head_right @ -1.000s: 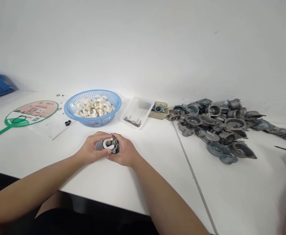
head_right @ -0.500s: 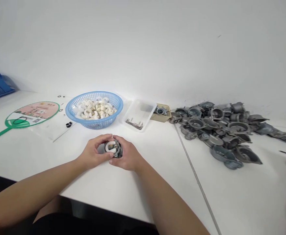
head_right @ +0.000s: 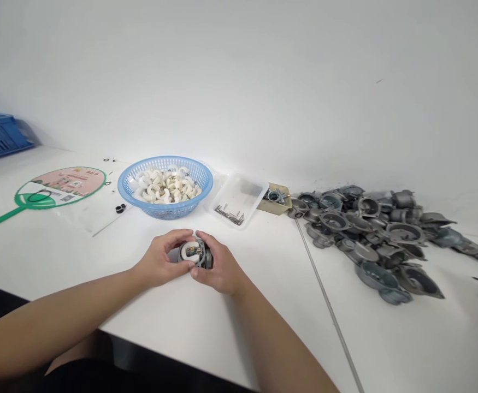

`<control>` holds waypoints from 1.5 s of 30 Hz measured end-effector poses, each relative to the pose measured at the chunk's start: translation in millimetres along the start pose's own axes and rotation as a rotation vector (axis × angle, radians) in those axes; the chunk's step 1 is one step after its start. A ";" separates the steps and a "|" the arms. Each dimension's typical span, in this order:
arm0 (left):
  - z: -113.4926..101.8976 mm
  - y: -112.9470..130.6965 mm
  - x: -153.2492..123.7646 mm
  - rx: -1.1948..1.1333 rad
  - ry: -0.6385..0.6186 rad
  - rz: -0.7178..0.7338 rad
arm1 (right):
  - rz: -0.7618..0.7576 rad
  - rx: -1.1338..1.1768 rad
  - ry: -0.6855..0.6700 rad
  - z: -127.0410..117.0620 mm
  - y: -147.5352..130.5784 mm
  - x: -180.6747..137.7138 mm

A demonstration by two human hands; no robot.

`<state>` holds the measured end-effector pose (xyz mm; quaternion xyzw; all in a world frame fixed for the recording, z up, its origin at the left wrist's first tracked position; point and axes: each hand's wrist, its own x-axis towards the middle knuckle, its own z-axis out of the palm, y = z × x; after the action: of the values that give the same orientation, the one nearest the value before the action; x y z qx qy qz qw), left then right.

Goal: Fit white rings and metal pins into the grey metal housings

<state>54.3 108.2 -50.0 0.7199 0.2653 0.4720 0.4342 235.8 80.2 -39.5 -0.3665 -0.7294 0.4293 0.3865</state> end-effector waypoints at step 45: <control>-3.8 5.3 5.6 0.078 0.001 0.030 | 0.454 -1.554 -0.186 -93.8 6.6 112.2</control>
<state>53.0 111.5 -42.1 0.7400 0.2731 0.4679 0.3986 271.0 212.0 13.6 -0.6318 -0.7560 -0.1027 -0.1369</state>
